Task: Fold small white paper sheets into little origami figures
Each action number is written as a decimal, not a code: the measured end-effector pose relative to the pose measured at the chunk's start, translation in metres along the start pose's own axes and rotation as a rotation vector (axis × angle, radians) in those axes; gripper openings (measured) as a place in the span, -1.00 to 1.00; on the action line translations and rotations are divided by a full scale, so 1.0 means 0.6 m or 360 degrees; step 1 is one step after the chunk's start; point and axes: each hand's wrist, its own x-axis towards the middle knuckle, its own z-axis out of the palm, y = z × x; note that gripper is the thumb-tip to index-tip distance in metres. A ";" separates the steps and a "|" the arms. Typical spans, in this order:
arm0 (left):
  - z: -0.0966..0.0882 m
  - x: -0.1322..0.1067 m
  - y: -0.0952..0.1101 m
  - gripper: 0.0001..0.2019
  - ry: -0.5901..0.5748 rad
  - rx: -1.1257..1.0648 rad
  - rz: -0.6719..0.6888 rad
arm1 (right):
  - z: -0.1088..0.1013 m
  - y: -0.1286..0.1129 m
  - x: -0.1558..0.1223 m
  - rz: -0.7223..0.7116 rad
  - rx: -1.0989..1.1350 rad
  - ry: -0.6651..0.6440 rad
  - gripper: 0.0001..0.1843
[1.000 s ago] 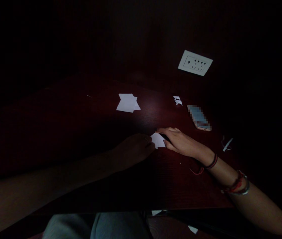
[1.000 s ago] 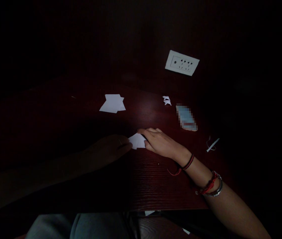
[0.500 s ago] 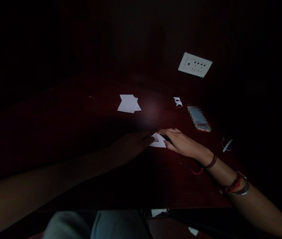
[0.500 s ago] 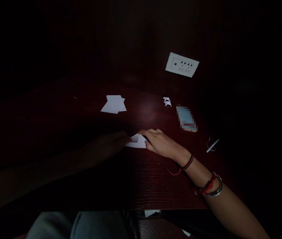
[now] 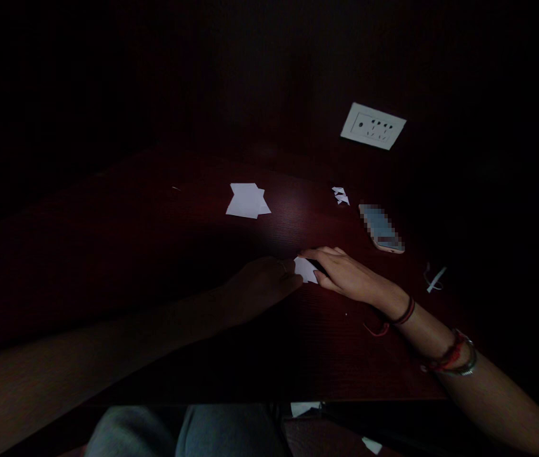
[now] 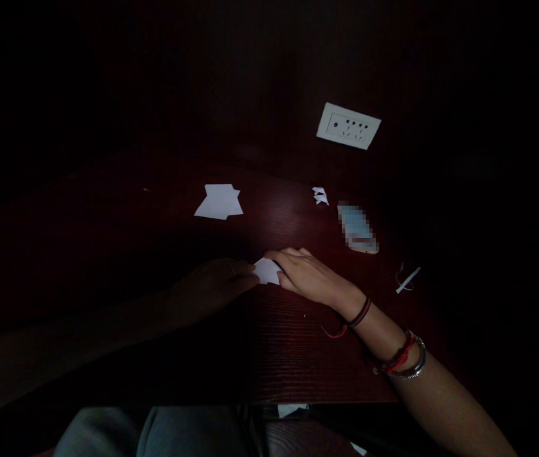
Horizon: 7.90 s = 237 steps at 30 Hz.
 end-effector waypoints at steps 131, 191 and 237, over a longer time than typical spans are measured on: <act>-0.003 0.009 -0.059 -0.74 -0.0119 -0.0168 0.0166 | 0.002 -0.001 -0.003 -0.0073 0.0098 0.0061 -0.30; -0.001 0.005 -0.023 -0.91 -0.0008 -0.0301 -0.0633 | 0.009 -0.028 0.010 0.0299 0.0616 0.0306 -0.49; -0.044 0.018 0.004 -0.90 0.0232 -0.1105 -0.0651 | -0.008 -0.052 0.007 0.0295 0.1360 0.0421 -0.58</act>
